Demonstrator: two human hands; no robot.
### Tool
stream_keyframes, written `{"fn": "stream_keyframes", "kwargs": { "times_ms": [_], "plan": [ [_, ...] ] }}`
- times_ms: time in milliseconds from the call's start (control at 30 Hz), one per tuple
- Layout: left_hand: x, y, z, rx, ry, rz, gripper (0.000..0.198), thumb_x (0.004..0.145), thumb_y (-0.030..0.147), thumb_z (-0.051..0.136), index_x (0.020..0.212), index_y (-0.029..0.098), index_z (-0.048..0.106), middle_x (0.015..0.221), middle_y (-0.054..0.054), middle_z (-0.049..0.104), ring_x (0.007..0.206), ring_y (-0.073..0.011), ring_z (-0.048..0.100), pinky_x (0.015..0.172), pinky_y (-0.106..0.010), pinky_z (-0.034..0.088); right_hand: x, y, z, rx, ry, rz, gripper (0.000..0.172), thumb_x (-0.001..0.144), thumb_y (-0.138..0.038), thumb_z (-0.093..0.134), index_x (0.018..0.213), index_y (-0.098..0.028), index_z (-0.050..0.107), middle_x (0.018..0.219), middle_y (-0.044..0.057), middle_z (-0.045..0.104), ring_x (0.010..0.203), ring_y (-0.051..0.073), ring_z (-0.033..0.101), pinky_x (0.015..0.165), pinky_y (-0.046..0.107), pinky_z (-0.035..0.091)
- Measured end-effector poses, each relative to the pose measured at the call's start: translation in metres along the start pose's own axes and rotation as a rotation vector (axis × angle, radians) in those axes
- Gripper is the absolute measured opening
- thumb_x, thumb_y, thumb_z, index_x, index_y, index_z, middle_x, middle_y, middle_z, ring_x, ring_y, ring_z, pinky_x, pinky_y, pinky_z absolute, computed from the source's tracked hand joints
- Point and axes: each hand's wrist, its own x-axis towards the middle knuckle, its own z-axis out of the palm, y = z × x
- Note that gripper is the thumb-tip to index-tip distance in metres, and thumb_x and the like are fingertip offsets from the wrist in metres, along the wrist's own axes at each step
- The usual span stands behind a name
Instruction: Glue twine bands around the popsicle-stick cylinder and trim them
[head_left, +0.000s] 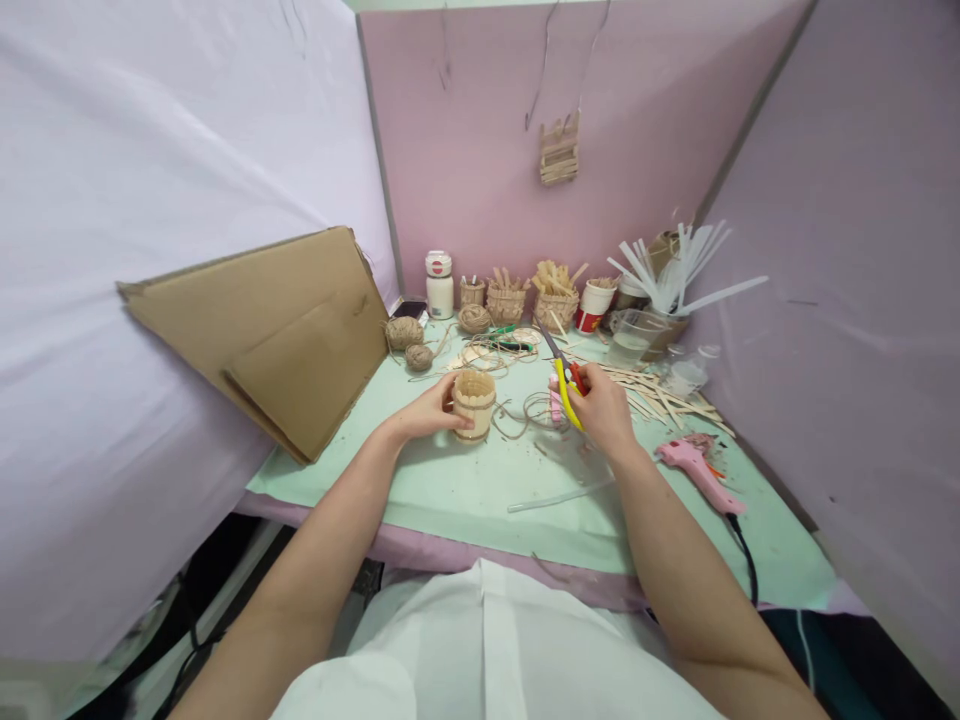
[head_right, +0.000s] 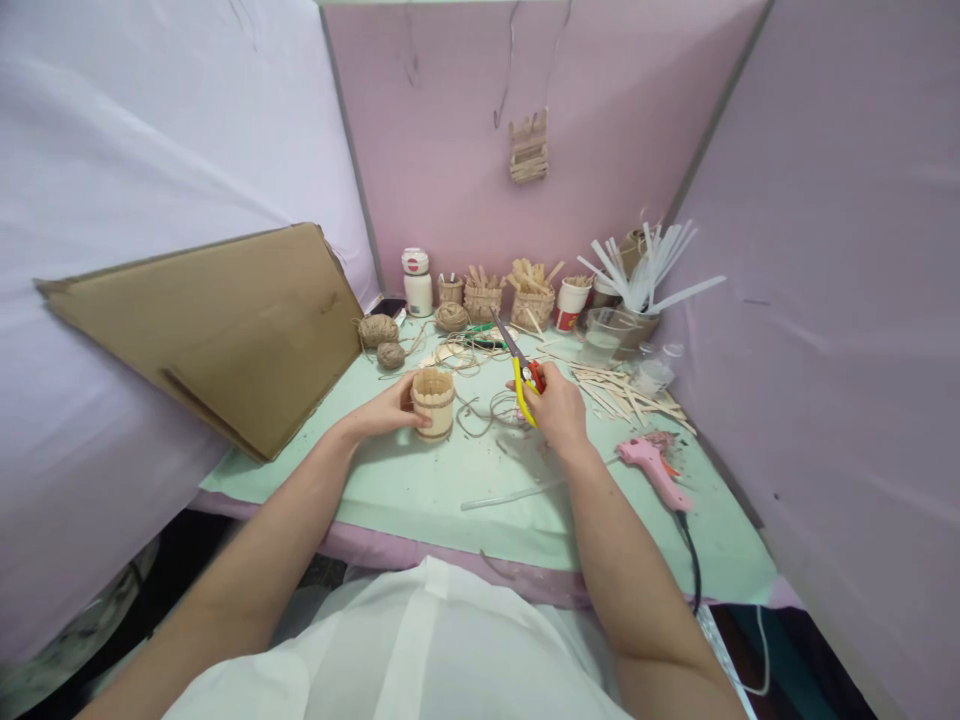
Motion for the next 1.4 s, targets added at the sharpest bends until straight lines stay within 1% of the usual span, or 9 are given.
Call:
{"fn": "stream_keyframes", "kwargs": {
  "times_ms": [267,400,533,633,800,933,1033,1233,1400],
  "plan": [
    [0.000,-0.004,0.003,0.110,0.058,-0.015,0.085,0.052,0.025,0.084,0.126,0.016,0.042,0.124,-0.011,0.055,0.116,-0.0261,0.052,0.099,-0.040,0.041,0.000,-0.002,0.000,0.013,-0.006,0.008,0.029,0.076,-0.050,0.060,0.080,-0.022,0.057,0.071,0.003,0.066,0.061,0.018,0.053,0.056,0.026,0.032],
    [-0.002,-0.003,-0.001,0.033,-0.011,-0.037,0.084,0.058,0.024,0.080,0.131,0.018,0.039,0.131,-0.013,0.051,0.124,-0.0279,0.047,0.105,-0.043,0.036,0.000,-0.002,0.000,0.027,-0.008,0.007,0.029,0.076,-0.050,0.060,0.079,-0.021,0.057,0.071,0.004,0.066,0.061,0.018,0.053,0.057,0.026,0.033],
    [-0.004,0.001,-0.002,-0.126,-0.015,-0.061,0.073,0.060,0.023,0.079,0.125,0.018,0.047,0.129,-0.013,0.055,0.124,-0.0304,0.049,0.106,-0.047,0.036,-0.001,-0.002,0.000,0.031,-0.001,0.002,0.031,0.076,-0.052,0.060,0.079,-0.021,0.057,0.069,0.003,0.064,0.059,0.017,0.051,0.056,0.026,0.032],
    [-0.002,0.003,-0.002,-0.266,0.092,-0.101,0.065,0.060,0.025,0.081,0.119,0.018,0.055,0.124,-0.014,0.060,0.120,-0.0324,0.053,0.104,-0.049,0.038,-0.001,-0.003,0.000,0.067,0.009,-0.015,0.033,0.076,-0.053,0.059,0.080,-0.021,0.056,0.068,0.002,0.062,0.058,0.017,0.050,0.056,0.026,0.033],
    [0.008,0.011,0.000,-0.707,0.282,-0.282,0.055,0.068,0.045,0.074,0.112,0.015,0.059,0.105,-0.015,0.069,0.107,-0.0323,0.062,0.100,-0.052,0.042,-0.003,-0.009,-0.001,0.174,0.032,-0.075,0.038,0.075,-0.055,0.061,0.090,-0.020,0.056,0.071,0.000,0.058,0.059,0.015,0.048,0.057,0.026,0.035],
    [0.023,0.028,0.009,-0.959,0.228,-0.283,0.056,0.081,0.051,0.059,0.120,0.012,0.052,0.099,-0.013,0.070,0.097,-0.0252,0.066,0.099,-0.050,0.045,-0.007,-0.015,0.000,0.187,-0.006,-0.223,0.046,0.074,-0.051,0.064,0.104,-0.017,0.054,0.073,0.000,0.055,0.062,0.015,0.049,0.059,0.026,0.038],
    [0.032,0.038,0.017,-1.055,0.221,-0.268,0.056,0.083,0.054,0.055,0.121,0.014,0.051,0.095,-0.011,0.070,0.094,-0.0223,0.067,0.097,-0.046,0.047,-0.009,-0.019,0.001,0.152,-0.018,-0.338,0.043,0.074,-0.048,0.066,0.102,-0.017,0.054,0.079,0.003,0.058,0.067,0.018,0.052,0.062,0.028,0.041],
    [0.031,0.036,0.020,-1.129,0.143,-0.294,0.055,0.080,0.052,0.053,0.120,0.014,0.051,0.102,-0.011,0.070,0.103,-0.0263,0.064,0.098,-0.049,0.046,-0.010,-0.022,0.004,0.076,-0.042,-0.488,0.033,0.075,-0.039,0.065,0.100,-0.019,0.055,0.088,0.008,0.063,0.077,0.023,0.058,0.067,0.032,0.043],
    [0.025,0.034,0.018,-1.094,0.160,-0.224,0.051,0.084,0.042,0.051,0.126,0.015,0.048,0.106,-0.010,0.070,0.106,-0.0229,0.063,0.100,-0.046,0.046,-0.012,-0.022,0.008,0.039,-0.025,-0.530,0.034,0.076,-0.038,0.065,0.102,-0.019,0.055,0.094,0.011,0.065,0.085,0.026,0.060,0.070,0.034,0.045]
  ]
}}
